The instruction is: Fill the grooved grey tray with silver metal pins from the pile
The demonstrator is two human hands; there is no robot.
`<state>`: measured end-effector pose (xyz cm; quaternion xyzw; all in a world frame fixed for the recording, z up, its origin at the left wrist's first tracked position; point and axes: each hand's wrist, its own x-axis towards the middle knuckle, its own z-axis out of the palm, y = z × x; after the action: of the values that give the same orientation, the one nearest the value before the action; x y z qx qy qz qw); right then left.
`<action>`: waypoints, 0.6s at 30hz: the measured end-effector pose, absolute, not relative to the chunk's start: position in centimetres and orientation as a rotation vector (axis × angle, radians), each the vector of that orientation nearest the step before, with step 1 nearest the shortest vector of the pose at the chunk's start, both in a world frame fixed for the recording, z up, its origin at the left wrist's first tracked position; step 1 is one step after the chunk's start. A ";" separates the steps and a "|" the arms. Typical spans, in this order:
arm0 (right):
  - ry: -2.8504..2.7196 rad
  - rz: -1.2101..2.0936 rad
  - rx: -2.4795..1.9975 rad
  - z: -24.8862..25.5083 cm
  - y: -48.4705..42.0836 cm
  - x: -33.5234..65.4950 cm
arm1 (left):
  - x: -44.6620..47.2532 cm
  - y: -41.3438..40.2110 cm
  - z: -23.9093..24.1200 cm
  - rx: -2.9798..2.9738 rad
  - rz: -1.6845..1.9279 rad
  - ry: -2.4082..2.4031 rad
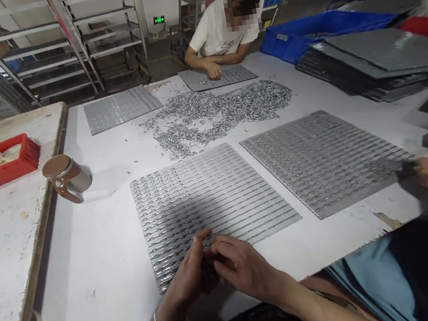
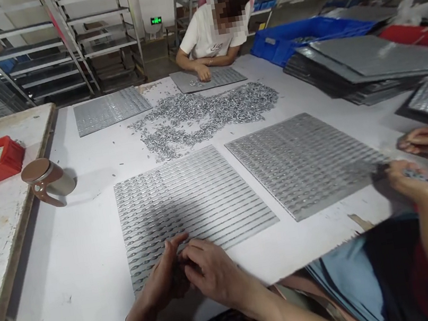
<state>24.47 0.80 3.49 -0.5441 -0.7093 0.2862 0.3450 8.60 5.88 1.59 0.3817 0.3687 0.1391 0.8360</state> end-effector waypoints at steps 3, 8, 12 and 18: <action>-1.684 0.831 -1.411 3.4 0.6 24.9 | 8.7 6.1 1.6 0.806 0.310 0.785; -1.566 0.694 -1.643 2.2 0.4 26.4 | 8.7 7.1 1.7 0.642 0.554 0.831; -1.622 0.747 -1.797 0.3 -0.1 27.0 | 8.6 8.0 2.1 0.434 0.800 0.906; -1.684 0.713 -1.841 -1.6 -0.7 25.7 | 8.6 8.3 2.6 0.413 0.842 0.952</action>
<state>25.72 -0.74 -1.64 -0.6831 -0.6249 0.2644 0.2700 8.58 8.32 2.59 0.1917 0.4413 0.3903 0.7850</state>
